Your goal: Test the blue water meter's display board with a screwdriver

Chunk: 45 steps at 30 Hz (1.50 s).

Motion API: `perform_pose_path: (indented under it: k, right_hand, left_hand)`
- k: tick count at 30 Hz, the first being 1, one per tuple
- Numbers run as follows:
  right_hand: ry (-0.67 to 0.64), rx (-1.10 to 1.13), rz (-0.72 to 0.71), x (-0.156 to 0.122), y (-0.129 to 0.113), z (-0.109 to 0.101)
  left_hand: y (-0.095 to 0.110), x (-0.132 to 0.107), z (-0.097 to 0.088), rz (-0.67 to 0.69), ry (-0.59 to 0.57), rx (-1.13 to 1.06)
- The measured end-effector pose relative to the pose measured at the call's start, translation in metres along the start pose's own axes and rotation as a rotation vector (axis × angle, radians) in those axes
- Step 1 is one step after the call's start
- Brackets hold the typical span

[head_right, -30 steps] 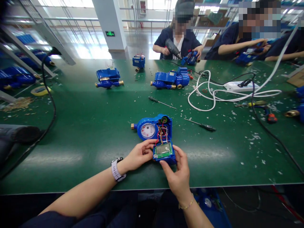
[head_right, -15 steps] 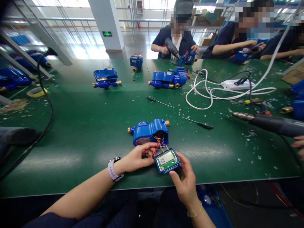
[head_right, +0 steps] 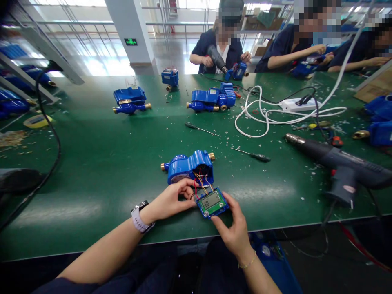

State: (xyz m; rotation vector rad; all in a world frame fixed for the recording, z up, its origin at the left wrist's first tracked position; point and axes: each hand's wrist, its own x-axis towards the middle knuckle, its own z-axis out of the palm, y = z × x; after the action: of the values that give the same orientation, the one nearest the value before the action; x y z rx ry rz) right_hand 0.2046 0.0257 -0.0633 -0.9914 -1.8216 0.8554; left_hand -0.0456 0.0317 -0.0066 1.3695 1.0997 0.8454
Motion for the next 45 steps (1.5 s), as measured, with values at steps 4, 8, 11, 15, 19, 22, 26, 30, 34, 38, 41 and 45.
perform_pose_path:
  k: [4,8,11,15,19,22,26,30,34,38,41,45]
  right_hand:
    - [0.005,-0.029,-0.013,0.0,0.001,0.002]
    - [0.003,-0.048,-0.012,-0.001,0.001,0.003]
    - [-0.009,-0.055,-0.008,-0.001,0.001,0.002]
    - [-0.02,-0.058,0.003,0.0,0.001,0.003]
    - [-0.013,-0.065,0.029,0.003,0.0,0.003]
    - [-0.019,-0.079,0.034,0.005,-0.003,0.005]
    - [-0.012,-0.092,0.038,0.007,-0.004,0.005]
    - [0.007,-0.092,0.062,0.008,-0.003,0.005]
    - [0.02,-0.085,0.103,0.011,-0.005,0.008]
    - [-0.006,-0.085,0.129,0.014,-0.008,0.011]
    - [-0.028,-0.12,0.11,0.016,-0.008,0.012]
    - [-0.059,-0.172,0.053,0.016,-0.007,0.014]
  left_hand:
    - [0.001,-0.001,-0.003,0.007,0.022,0.087]
    - [0.0,-0.001,-0.004,0.018,0.049,0.182]
    - [0.001,-0.002,-0.002,0.025,0.053,0.252]
    - [0.002,-0.003,-0.002,0.028,0.039,0.343]
    - [0.0,-0.003,-0.002,0.016,0.034,0.439]
    - [-0.002,-0.003,-0.001,0.004,0.028,0.487]
    - [-0.003,-0.002,0.0,0.001,0.027,0.498]
    - [-0.003,-0.003,0.001,0.018,0.057,0.497]
    - [-0.005,-0.003,0.001,0.046,0.05,0.536]
    - [-0.009,-0.001,0.005,0.065,-0.005,0.612]
    - [-0.013,0.001,0.01,0.108,-0.021,0.617]
    - [-0.023,0.003,0.017,0.153,-0.018,0.577]
